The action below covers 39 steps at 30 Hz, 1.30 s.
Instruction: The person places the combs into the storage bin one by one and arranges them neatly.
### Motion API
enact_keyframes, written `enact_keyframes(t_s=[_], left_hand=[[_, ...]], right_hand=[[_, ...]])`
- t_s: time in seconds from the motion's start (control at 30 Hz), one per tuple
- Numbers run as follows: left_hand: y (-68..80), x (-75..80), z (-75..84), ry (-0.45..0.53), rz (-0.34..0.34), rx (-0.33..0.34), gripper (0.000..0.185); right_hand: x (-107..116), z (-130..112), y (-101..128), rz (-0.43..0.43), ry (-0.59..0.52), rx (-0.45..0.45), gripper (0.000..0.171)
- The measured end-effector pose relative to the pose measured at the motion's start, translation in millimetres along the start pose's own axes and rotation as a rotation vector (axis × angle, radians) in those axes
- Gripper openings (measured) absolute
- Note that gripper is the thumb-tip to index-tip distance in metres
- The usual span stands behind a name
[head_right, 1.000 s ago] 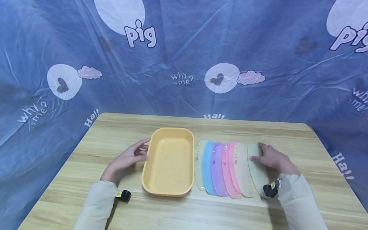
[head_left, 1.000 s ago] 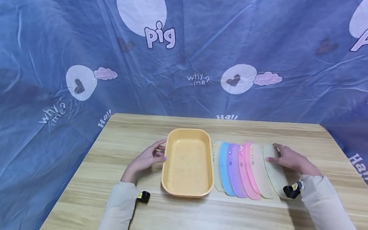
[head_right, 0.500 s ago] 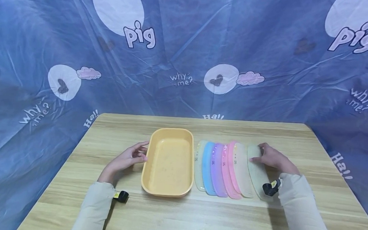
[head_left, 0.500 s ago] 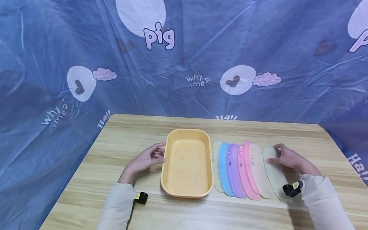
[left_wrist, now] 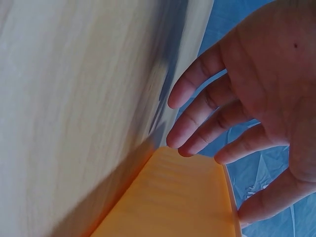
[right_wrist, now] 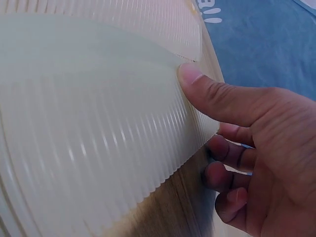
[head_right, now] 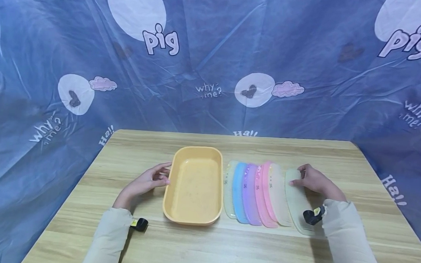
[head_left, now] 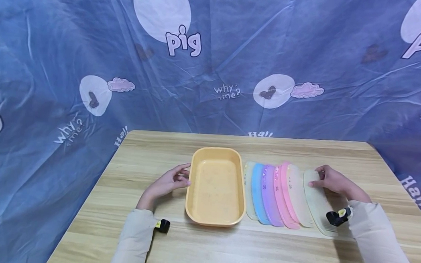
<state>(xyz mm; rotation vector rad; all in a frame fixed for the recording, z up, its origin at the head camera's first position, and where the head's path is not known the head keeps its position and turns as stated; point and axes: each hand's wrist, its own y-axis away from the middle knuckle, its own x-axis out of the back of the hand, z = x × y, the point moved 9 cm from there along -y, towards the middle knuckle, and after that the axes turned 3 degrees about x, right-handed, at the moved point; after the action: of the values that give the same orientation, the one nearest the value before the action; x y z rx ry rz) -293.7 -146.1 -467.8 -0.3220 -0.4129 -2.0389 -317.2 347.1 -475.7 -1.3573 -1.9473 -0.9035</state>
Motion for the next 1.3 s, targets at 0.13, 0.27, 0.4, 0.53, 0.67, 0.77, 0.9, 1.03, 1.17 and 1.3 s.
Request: enact_keyframes(t_s=[0.13, 0.27, 0.4, 0.53, 0.67, 0.77, 0.9, 1.03, 1.17, 1.3], left_hand=[[-0.6, -1.1, 0.3, 0.002, -0.001, 0.004, 0.067], [-1.1, -1.9, 1.4, -0.005, -0.003, 0.009, 0.067], [-1.2, -2.5, 2.2, -0.012, -0.004, 0.012, 0.067], [-1.4, -3.0, 2.1, -0.010, -0.007, 0.013, 0.067], [-1.8, -2.5, 1.6, -0.009, -0.004, 0.011, 0.067], [-1.5, -1.7, 1.0, -0.009, 0.002, 0.011, 0.067], [-0.8, -1.5, -0.1, -0.010, 0.000, 0.016, 0.067], [-0.2, -1.7, -0.5, -0.006, -0.006, 0.019, 0.068], [0.1, -1.7, 1.2, 0.002, -0.008, 0.009, 0.068], [0.6, -2.1, 1.2, 0.007, -0.015, 0.010, 0.069]], right_hand=[[2.9, -1.2, 2.9, 0.004, 0.019, -0.014, 0.071], [5.8, -0.2, 5.0, 0.001, 0.026, -0.039, 0.075], [8.5, 1.6, 6.6, 0.001, 0.030, -0.061, 0.077], [9.2, 2.4, 7.6, 0.003, 0.021, -0.065, 0.076], [7.7, 2.9, 8.8, -0.006, -0.049, -0.064, 0.072], [4.6, 3.9, 10.8, -0.027, -0.146, -0.072, 0.070], [1.6, 6.0, 15.7, -0.040, -0.287, -0.081, 0.065], [3.8, 7.8, 20.5, -0.015, -0.352, -0.068, 0.060], [8.4, 11.2, 24.4, 0.023, -0.338, -0.059, 0.058], [12.1, 12.8, 27.8, 0.055, -0.347, -0.043, 0.054]])
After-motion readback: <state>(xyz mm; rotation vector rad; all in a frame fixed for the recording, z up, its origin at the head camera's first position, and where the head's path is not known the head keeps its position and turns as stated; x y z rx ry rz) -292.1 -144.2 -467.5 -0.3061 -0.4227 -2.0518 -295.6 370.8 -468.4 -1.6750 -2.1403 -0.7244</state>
